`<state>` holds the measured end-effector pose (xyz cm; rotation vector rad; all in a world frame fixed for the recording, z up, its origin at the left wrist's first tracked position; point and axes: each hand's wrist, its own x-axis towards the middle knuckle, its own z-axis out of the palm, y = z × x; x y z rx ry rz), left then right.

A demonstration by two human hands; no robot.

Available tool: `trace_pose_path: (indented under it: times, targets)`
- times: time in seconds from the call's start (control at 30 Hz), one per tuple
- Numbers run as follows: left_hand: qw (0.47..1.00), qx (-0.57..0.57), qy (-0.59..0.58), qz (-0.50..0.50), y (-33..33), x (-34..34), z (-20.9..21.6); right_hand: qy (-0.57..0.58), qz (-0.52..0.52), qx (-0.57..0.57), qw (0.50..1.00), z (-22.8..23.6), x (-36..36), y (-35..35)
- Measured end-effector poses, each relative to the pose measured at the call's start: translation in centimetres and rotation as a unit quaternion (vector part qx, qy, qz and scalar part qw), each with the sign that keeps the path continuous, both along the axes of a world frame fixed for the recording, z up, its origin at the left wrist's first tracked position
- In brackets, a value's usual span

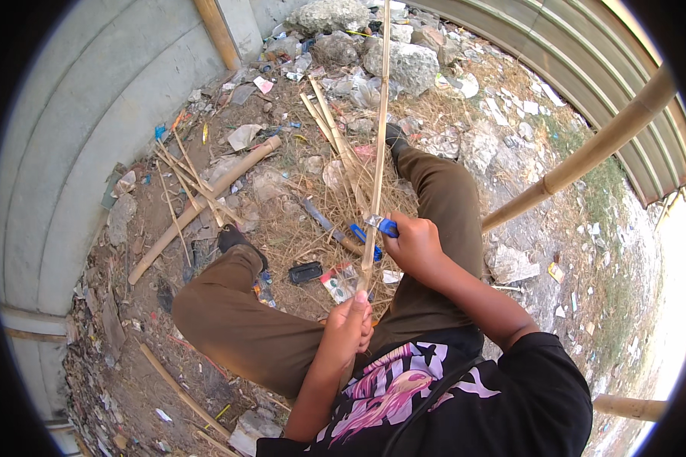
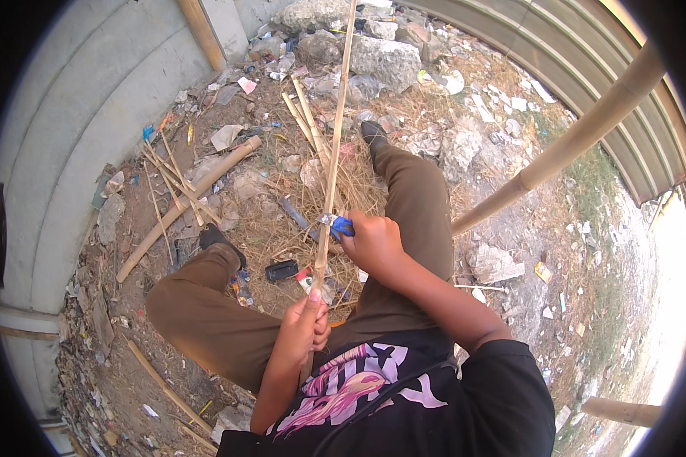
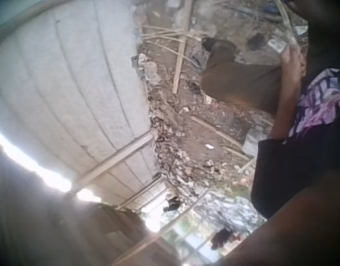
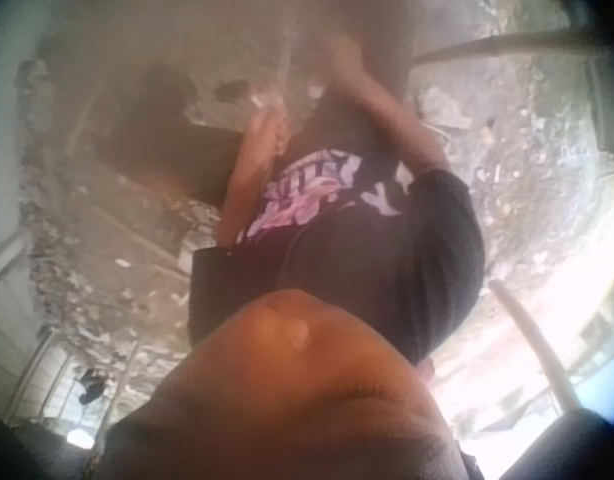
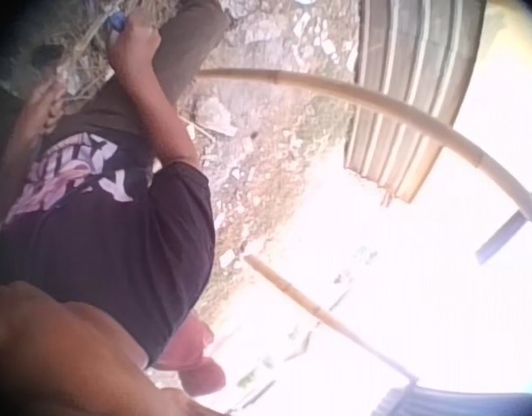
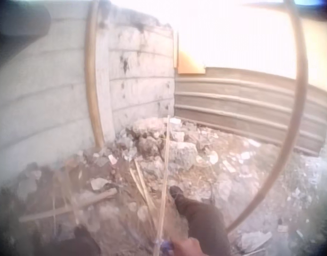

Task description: The person sits on the ground and uses a blue utility knife to sharpen a long, thin wooden stick. They hold the stick with their left hand and scrape the blade along its length to remove the outer layer, creating a pointed tip.

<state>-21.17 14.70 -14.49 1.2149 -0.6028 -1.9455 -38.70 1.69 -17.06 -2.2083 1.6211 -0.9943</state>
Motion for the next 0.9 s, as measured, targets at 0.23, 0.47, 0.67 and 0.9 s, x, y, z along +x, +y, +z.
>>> trace_pose_path:
  times: [0.23, 0.47, 0.67, 0.9]
  targets:
    - [1.0, 0.002, -0.008, 0.015, -0.2, 0.1, 0.3, 0.036, 0.004, 0.012, 0.999, 0.8, 0.1, -1.8]
    - [1.0, 0.008, -0.015, 0.005, -0.3, 0.0, -0.3, 0.049, 0.016, 0.061, 0.997, -0.8, -0.2, -0.1]
    - [1.0, 0.015, -0.016, 0.011, -0.3, 0.1, -0.1, -0.009, 0.006, 0.085, 0.996, -0.5, 0.4, -0.5]
    - [1.0, 0.003, -0.015, 0.004, -0.5, -0.1, 0.3, -0.033, -0.051, 0.066, 0.996, 0.4, -0.3, -3.8]
